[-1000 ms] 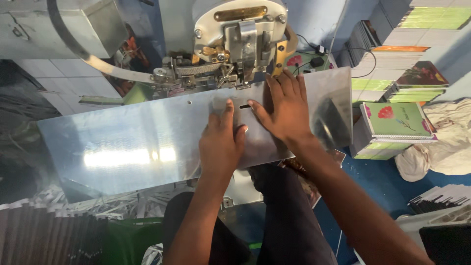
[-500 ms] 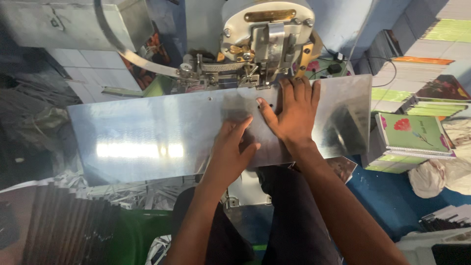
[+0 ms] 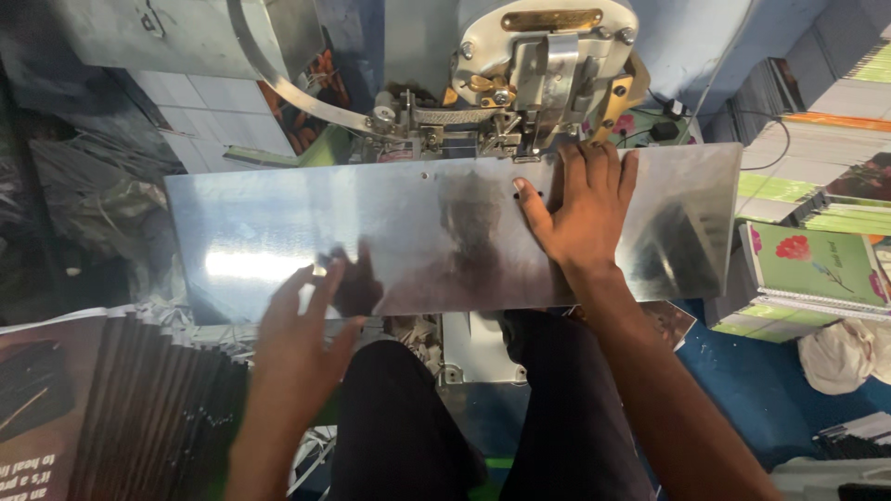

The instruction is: The person places brown-covered notebooks onto a binding machine, aligns them, and presses the machine to stitch the spine. After each cycle, the person removes the bound notebook, briefly opens it to check the binding, and sets it aside. The process repeats with several notebooks.

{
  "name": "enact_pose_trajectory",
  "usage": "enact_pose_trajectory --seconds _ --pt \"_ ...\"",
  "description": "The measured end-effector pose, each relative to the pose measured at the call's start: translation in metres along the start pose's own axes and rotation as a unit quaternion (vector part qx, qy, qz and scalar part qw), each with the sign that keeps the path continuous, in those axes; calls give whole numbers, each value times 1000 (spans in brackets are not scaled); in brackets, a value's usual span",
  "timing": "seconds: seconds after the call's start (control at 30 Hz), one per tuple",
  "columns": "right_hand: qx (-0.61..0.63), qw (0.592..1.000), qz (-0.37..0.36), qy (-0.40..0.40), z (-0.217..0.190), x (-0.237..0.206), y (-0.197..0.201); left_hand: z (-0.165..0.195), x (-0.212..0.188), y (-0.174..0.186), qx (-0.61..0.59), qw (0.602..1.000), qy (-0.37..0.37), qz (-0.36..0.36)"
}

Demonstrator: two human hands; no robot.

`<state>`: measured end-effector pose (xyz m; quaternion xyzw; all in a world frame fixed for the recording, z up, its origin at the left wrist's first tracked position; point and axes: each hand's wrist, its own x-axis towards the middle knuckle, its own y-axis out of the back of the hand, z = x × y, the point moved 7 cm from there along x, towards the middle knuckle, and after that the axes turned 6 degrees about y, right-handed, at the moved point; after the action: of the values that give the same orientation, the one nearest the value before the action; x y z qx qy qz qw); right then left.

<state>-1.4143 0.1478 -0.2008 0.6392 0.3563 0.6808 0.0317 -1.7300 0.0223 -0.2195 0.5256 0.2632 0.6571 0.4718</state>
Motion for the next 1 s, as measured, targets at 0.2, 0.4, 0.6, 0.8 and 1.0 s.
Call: enact_pose_trajectory --seconds 0.2,0.4,0.6,0.8,1.0 --pt "-1 1000 -3 2 -25 -5 -2 -72 -29 49 95 992 85 3" --pt "0 1000 -9 4 -69 -20 -19 -150 -79 65 156 981 112 30" --pt "10 1000 -9 8 -110 -31 -41 -221 -119 83 203 969 89 109" --pt "6 1000 -11 13 -141 -26 -42 -259 -139 120 234 948 125 176" --pt "15 1000 -18 5 -147 -12 -37 -285 -137 134 355 891 228 168"
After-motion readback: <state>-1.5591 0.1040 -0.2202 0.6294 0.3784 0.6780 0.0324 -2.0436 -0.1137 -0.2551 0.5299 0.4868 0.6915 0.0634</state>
